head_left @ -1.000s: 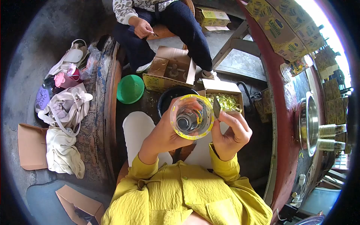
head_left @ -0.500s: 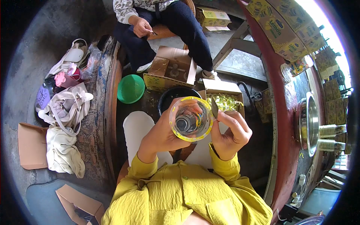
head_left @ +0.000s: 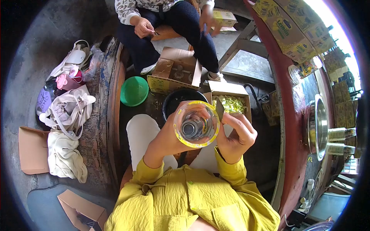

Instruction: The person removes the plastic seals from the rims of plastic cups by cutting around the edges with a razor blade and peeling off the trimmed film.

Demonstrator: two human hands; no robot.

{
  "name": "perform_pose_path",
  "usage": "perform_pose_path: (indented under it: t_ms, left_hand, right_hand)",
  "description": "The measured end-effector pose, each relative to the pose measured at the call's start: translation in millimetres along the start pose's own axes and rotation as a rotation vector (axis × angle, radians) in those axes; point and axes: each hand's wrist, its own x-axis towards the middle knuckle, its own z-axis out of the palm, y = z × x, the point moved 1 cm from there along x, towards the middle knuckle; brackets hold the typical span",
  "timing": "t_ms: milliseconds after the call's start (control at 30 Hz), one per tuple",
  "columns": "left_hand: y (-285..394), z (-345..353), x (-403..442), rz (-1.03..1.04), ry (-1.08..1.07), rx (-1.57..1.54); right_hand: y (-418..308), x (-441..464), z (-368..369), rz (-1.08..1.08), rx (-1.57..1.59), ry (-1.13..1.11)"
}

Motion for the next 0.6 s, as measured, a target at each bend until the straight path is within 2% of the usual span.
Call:
perform_pose_path:
  t_ms: [67,233,367,467,600]
  left_hand:
    - [0,0,-1,-0.019,-0.006,-0.112]
    - [2,-2,0,0.038,-0.092,-0.116]
    - [0,-2,2,0.124,-0.079,-0.082]
    - [-24,7,-6,0.022,0.081,-0.474]
    - [-27,9,-6,0.082,0.056,-0.591]
  right_hand:
    - [1,0,-1,0.011,0.02,-0.018]
    - [-1,1,-2,0.001,0.008,-0.017]
    - [0,2,-3,0.007,0.014,-0.025]
    - [-2,1,0,0.009,0.01,0.037]
    - [-5,0,2,0.036,0.021,0.095]
